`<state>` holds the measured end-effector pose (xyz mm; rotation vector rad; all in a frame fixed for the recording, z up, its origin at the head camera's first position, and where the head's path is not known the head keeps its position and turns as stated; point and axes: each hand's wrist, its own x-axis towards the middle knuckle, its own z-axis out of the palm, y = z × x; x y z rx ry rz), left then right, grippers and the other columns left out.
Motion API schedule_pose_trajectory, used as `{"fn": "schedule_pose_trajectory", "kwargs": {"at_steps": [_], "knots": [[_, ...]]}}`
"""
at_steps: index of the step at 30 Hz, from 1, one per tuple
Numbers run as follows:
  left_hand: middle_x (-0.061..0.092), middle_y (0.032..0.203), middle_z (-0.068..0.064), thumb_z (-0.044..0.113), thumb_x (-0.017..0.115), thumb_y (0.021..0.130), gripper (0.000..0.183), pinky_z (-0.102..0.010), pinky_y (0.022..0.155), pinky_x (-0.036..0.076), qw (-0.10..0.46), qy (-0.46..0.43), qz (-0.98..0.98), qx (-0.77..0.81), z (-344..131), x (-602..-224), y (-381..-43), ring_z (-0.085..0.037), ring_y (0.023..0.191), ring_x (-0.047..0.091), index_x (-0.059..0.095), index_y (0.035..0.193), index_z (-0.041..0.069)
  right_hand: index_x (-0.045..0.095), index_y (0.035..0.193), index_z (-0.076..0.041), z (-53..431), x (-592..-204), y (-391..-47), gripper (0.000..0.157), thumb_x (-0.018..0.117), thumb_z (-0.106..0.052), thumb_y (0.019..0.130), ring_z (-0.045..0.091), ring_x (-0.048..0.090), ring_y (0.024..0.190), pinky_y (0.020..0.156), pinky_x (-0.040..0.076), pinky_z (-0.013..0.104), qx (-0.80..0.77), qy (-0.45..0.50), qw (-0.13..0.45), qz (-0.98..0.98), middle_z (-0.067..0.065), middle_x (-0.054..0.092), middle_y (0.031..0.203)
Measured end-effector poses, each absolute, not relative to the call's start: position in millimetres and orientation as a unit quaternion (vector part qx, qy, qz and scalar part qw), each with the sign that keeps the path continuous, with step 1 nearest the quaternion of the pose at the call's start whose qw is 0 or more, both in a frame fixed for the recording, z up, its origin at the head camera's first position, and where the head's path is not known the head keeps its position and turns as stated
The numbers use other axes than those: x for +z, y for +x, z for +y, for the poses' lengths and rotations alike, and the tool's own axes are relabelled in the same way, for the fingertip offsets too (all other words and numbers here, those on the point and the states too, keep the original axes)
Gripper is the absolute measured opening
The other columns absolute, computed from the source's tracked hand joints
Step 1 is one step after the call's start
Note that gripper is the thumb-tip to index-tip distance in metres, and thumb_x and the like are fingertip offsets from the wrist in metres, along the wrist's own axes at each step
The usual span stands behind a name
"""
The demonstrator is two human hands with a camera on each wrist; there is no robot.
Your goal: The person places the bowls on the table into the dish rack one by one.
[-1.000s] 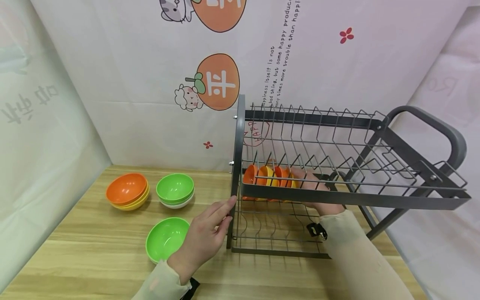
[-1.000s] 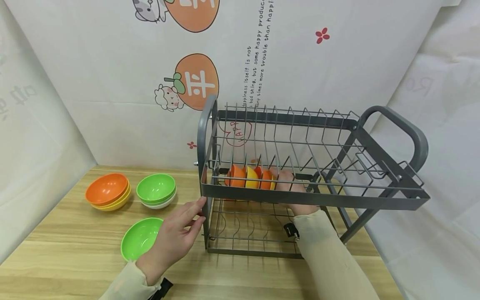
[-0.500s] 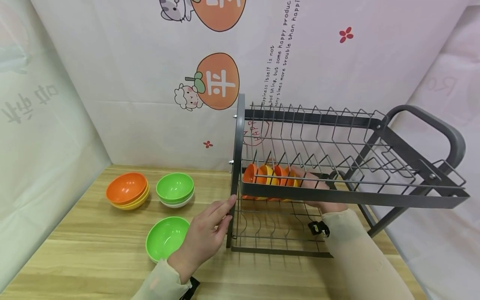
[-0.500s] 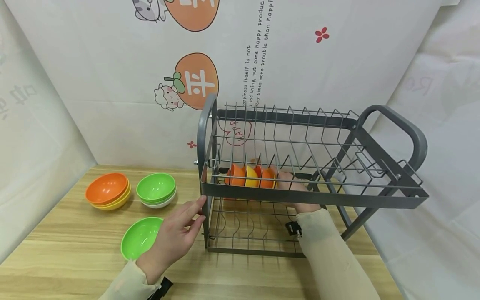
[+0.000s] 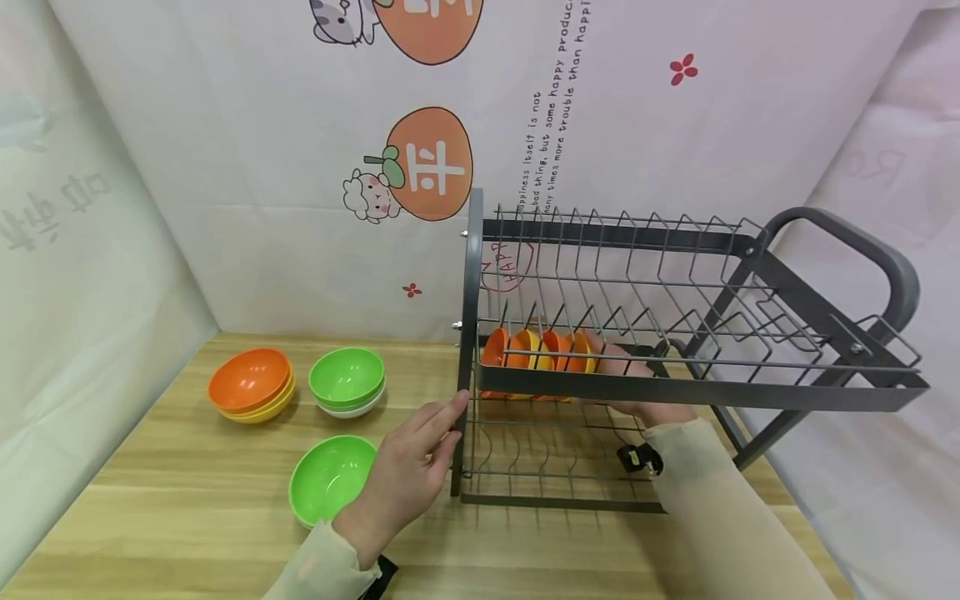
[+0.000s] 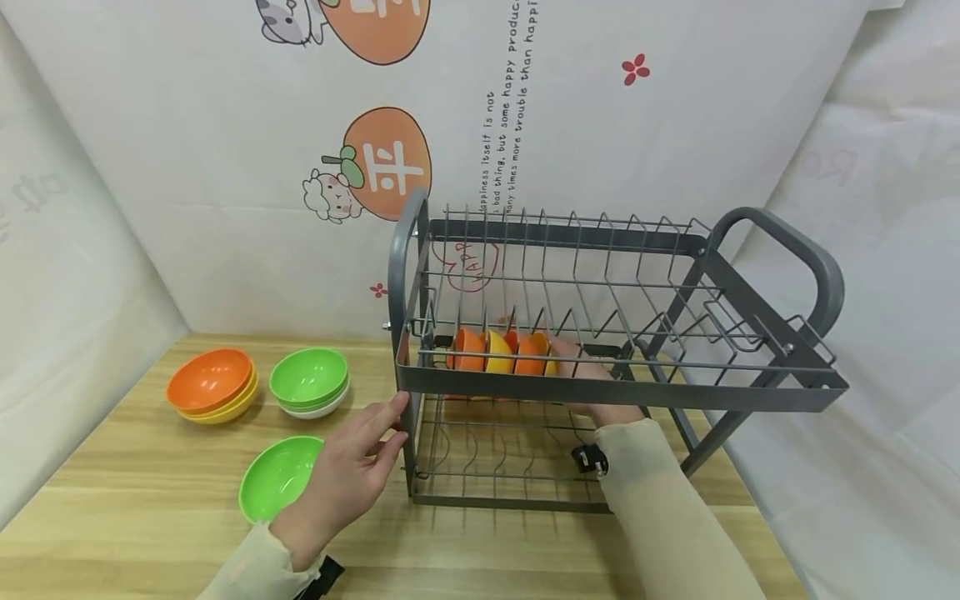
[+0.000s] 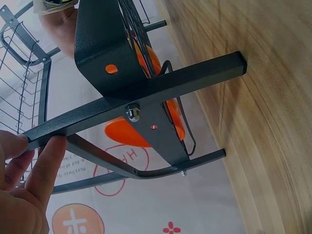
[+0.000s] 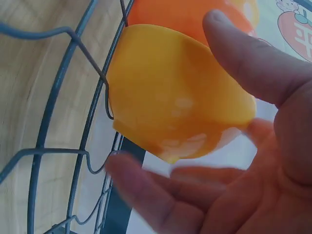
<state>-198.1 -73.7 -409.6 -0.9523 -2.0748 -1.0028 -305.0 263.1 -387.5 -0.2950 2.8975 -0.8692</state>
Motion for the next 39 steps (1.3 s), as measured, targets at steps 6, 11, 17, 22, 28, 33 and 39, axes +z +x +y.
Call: {"fn": "schedule_pose_trajectory", "kwargs": {"at_steps": [6, 11, 17, 22, 28, 33, 39], "knots": [[0.06, 0.112, -0.003, 0.0, 0.063, 0.084, 0.057, -0.011, 0.058, 0.046, 0.323, -0.361, -0.787, -0.382, -74.2, -410.1, -197.9, -0.005, 0.065, 0.05, 0.049, 0.137, 0.012, 0.027, 0.147, -0.013, 259.9, -384.0, -294.9, 0.109, 0.089, -0.034, 0.059, 0.046, 0.02, 0.13, 0.097, 0.023, 0.068, -0.232, -0.072, 0.004, 0.97, 0.023, 0.016, 0.149], [0.061, 0.111, -0.003, -0.001, 0.063, 0.084, 0.056, -0.011, 0.058, 0.045, 0.324, -0.363, -0.784, -0.385, -73.2, -410.7, -198.5, -0.004, 0.064, 0.049, 0.049, 0.137, 0.013, 0.02, 0.149, -0.009, 264.3, -383.2, -288.1, 0.113, 0.086, -0.04, 0.062, 0.046, 0.017, 0.132, 0.1, 0.019, 0.067, -0.222, -0.078, -0.009, 0.972, 0.022, 0.016, 0.15], [0.061, 0.111, -0.004, -0.001, 0.063, 0.084, 0.056, -0.012, 0.059, 0.046, 0.323, -0.365, -0.784, -0.384, -72.4, -409.3, -198.5, -0.004, 0.066, 0.05, 0.049, 0.137, 0.012, 0.026, 0.147, -0.008, 244.8, -354.1, -257.9, 0.1, 0.082, -0.036, 0.07, 0.04, 0.027, 0.13, 0.101, 0.026, 0.061, -0.252, -0.101, -0.032, 0.962, 0.018, 0.027, 0.147], [0.06, 0.112, -0.003, 0.0, 0.062, 0.085, 0.056, -0.015, 0.064, 0.049, 0.322, -0.36, -0.789, -0.38, -72.6, -409.0, -197.6, -0.007, 0.071, 0.055, 0.049, 0.137, 0.012, 0.023, 0.149, -0.017, 224.8, -337.8, -230.4, 0.087, 0.071, -0.042, 0.08, 0.039, 0.03, 0.129, 0.1, 0.03, 0.059, -0.298, -0.11, -0.014, 0.948, 0.014, 0.032, 0.146], [0.059, 0.112, -0.003, -0.001, 0.061, 0.085, 0.057, -0.015, 0.065, 0.05, 0.309, -0.351, -0.796, -0.384, -72.4, -408.6, -193.7, -0.01, 0.077, 0.059, 0.048, 0.138, 0.012, 0.041, 0.141, -0.02, 200.5, -338.9, -211.1, 0.07, 0.068, -0.046, 0.082, 0.022, 0.058, 0.104, 0.084, 0.048, 0.044, -0.353, -0.117, 0.004, 0.928, 0.006, 0.062, 0.114], [0.055, 0.123, -0.004, 0.0, 0.058, 0.086, 0.061, -0.012, 0.07, 0.05, 0.246, -0.34, -0.8, -0.429, -73.7, -403.9, -186.4, -0.016, 0.098, 0.06, 0.042, 0.142, 0.017, 0.051, 0.132, -0.029, 173.8, -346.4, -197.7, 0.06, 0.07, -0.05, 0.079, 0.014, 0.063, 0.09, 0.073, 0.053, 0.033, -0.421, -0.12, 0.012, 0.899, 0.001, 0.067, 0.102], [0.052, 0.129, -0.008, 0.001, 0.057, 0.086, 0.07, -0.021, 0.077, 0.052, 0.2, -0.329, -0.797, -0.466, -79.1, -394.4, -177.0, -0.022, 0.103, 0.059, 0.028, 0.148, 0.016, 0.05, 0.133, -0.029, 142.2, -359.8, -192.3, 0.05, 0.068, -0.031, 0.086, 0.017, 0.059, 0.104, 0.085, 0.051, 0.031, -0.484, -0.255, -0.025, 0.837, -0.004, 0.059, 0.121]]}}
